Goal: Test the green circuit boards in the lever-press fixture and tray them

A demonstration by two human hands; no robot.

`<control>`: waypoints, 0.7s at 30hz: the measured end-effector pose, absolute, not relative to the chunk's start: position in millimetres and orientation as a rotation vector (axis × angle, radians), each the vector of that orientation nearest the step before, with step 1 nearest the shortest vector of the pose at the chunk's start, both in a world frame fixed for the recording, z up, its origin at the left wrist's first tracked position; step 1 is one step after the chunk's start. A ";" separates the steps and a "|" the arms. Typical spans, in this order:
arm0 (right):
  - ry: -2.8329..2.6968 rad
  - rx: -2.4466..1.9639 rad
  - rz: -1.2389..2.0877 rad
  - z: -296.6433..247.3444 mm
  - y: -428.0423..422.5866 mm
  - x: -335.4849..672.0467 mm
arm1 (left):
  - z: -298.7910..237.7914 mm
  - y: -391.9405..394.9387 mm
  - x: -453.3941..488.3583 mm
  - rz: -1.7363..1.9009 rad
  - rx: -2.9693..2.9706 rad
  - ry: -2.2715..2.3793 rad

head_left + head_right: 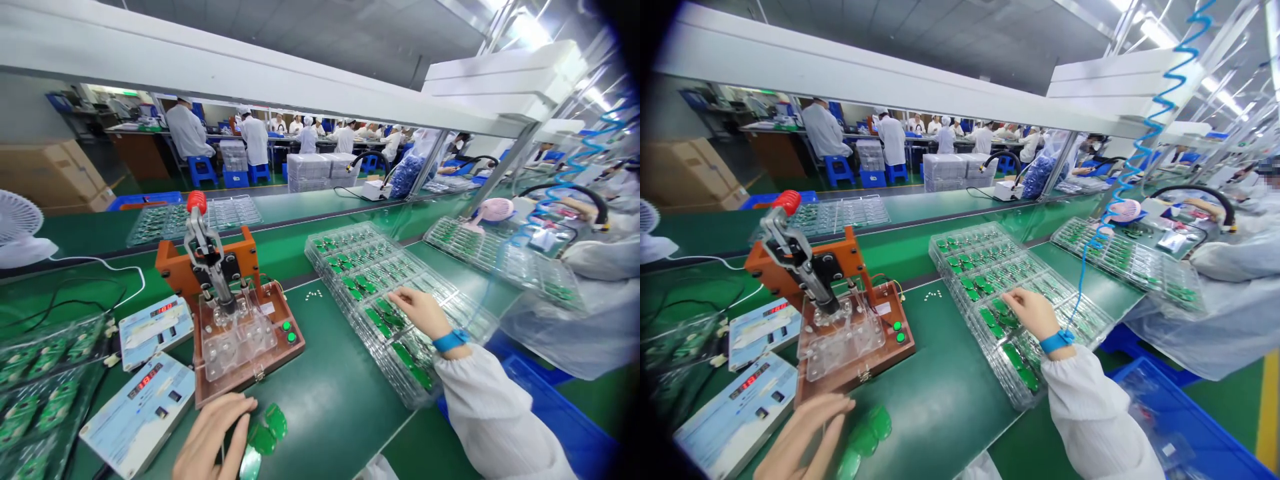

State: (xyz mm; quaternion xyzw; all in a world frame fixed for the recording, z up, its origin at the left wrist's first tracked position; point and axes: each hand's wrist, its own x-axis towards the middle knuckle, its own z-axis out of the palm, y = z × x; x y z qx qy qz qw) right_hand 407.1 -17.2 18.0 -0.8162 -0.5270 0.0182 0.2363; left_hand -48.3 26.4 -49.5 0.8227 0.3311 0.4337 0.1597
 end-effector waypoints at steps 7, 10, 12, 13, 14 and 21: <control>-1.662 -1.886 0.305 32.8 -55.0 323.2 | -37.7 25.1 -74.2 1.109 2.414 1.000; -1.912 -1.591 0.670 13.5 -55.2 271.7 | -30.8 19.5 -82.2 0.877 2.442 0.920; -2.043 -1.430 0.851 -6.9 -47.6 241.0 | -27.9 14.5 -84.7 0.716 2.450 0.892; -2.083 -1.369 0.906 -17.6 -42.5 228.5 | -27.3 12.0 -85.1 0.658 2.449 0.894; -2.107 -1.319 0.939 -27.8 -37.0 218.2 | -27.2 9.5 -85.1 0.611 2.449 0.896; -2.261 -1.223 0.981 -53.9 -7.3 196.1 | -32.5 1.9 -81.5 0.391 2.477 0.852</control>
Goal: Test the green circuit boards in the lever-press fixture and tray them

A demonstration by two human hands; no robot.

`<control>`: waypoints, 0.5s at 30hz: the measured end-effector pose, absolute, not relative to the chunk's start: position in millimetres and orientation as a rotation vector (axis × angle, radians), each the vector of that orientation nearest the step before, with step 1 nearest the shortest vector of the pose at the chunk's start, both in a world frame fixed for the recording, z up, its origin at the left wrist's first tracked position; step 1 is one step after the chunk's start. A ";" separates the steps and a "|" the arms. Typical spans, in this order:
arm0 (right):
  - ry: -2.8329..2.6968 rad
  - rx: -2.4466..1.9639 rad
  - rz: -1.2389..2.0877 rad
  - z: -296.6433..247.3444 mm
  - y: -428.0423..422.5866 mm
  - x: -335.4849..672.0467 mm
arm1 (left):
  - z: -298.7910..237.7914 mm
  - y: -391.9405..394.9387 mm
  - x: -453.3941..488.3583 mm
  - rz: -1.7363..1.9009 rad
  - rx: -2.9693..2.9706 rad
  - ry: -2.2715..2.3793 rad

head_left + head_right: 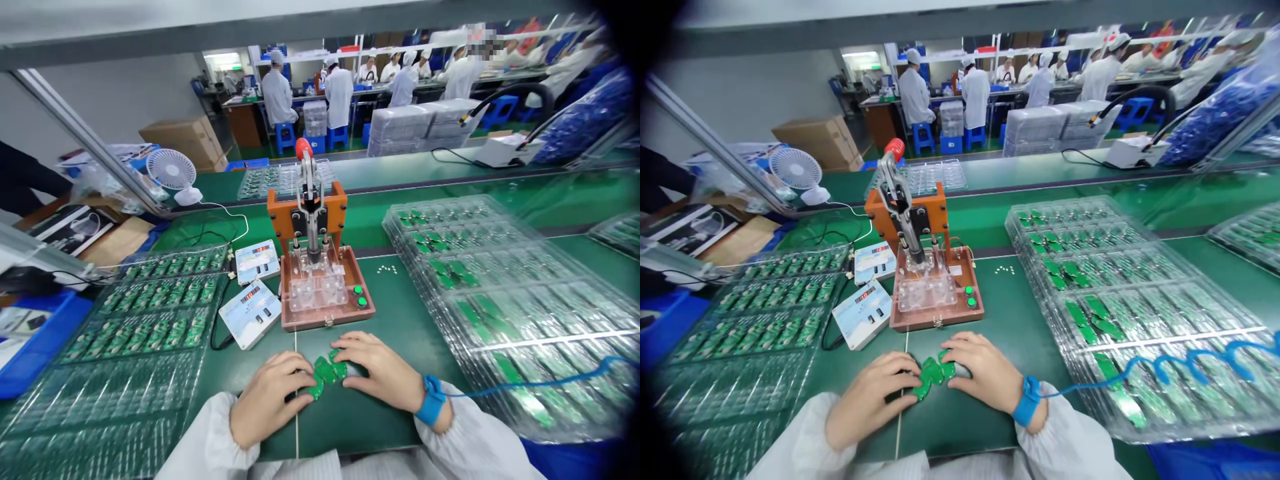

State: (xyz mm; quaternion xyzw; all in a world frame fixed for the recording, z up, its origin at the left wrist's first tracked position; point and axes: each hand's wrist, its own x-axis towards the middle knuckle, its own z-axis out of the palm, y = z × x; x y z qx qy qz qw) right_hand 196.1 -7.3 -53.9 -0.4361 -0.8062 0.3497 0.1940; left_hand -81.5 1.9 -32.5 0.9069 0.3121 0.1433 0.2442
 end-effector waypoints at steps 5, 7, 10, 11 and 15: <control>-2.298 -1.219 0.980 -53.7 -4.0 197.1 | -33.6 0.7 -80.8 0.352 2.496 0.840; -2.288 -1.232 0.980 -54.6 -5.9 197.9 | -34.3 0.1 -81.6 0.356 2.500 0.848; -2.272 -1.226 1.003 -47.6 -8.8 201.3 | -36.1 -0.5 -83.9 0.364 2.519 0.850; -2.256 -1.204 1.024 -42.1 -8.7 203.3 | -37.0 -0.7 -84.6 0.367 2.525 0.850; -2.128 -1.111 0.958 -10.9 5.5 213.7 | -40.8 -1.5 -85.4 0.408 2.544 0.837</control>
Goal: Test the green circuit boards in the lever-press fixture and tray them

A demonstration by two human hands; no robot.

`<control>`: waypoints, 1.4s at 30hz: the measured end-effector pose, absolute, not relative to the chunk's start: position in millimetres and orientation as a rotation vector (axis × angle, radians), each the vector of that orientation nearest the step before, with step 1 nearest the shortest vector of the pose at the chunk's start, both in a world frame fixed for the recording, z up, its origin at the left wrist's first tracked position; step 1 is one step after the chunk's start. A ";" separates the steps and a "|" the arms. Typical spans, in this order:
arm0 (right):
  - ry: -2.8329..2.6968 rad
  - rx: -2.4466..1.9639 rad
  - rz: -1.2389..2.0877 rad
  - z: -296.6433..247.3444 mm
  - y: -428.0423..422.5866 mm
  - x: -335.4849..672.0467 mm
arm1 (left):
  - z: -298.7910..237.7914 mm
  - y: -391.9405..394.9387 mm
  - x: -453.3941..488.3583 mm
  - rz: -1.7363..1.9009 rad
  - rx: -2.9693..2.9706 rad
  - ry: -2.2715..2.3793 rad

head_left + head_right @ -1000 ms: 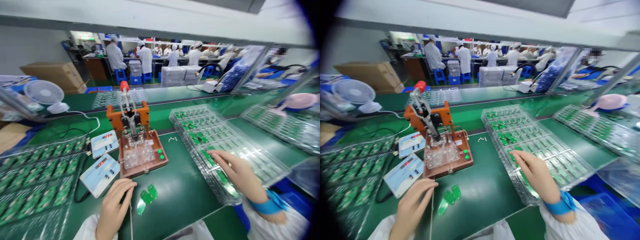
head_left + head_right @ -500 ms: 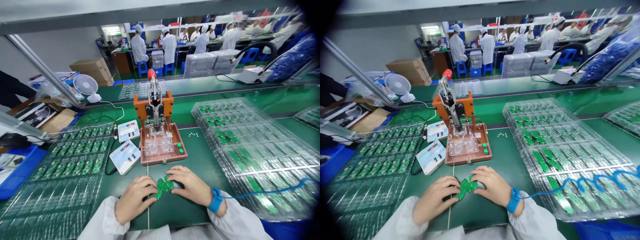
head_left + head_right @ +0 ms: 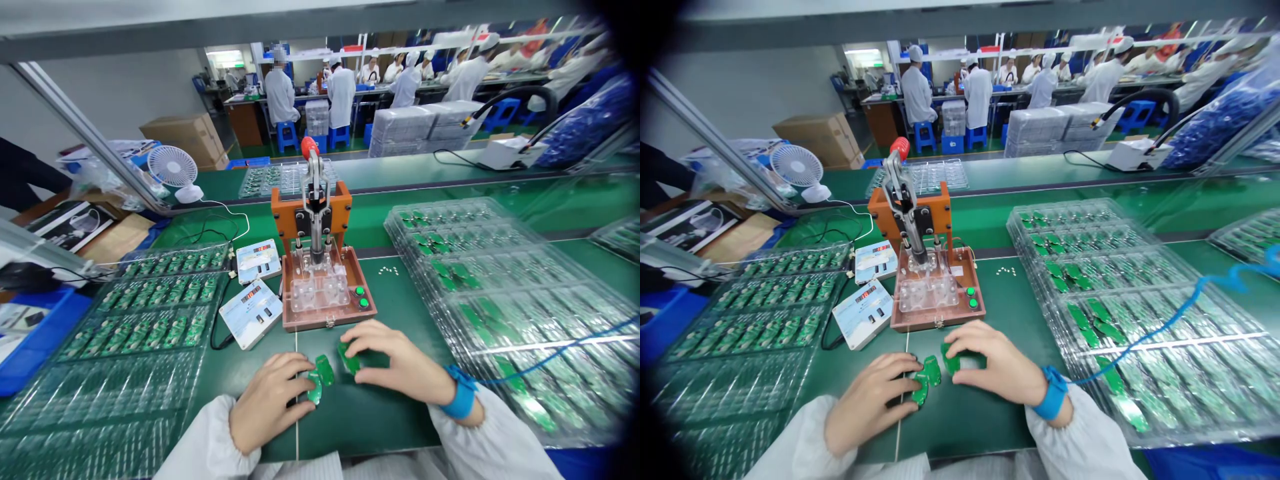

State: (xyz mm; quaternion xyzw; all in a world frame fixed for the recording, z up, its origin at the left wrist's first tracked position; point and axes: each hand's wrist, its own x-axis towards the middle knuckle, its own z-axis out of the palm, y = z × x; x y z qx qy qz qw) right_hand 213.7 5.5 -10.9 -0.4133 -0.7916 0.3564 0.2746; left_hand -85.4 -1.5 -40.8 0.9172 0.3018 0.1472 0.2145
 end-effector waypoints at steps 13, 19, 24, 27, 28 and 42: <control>-2.122 -1.089 0.415 -8.3 100.1 201.8 | -14.6 -1.4 -99.3 0.475 2.351 0.844; -2.157 -1.043 0.415 -16.3 100.8 201.8 | 11.9 32.3 -99.9 0.733 2.472 0.834; -2.159 -1.021 0.399 -22.7 94.9 201.6 | 14.3 79.3 -84.9 0.961 2.636 0.923; -2.151 -1.030 0.396 -26.3 89.2 201.5 | 9.5 100.2 -74.2 0.995 2.680 0.927; -2.148 -1.037 0.396 -27.4 87.4 201.5 | 7.7 105.1 -71.2 0.983 2.692 0.924; -2.120 -1.091 0.396 -34.4 81.9 198.9 | 6.3 115.8 -61.8 0.836 2.691 0.913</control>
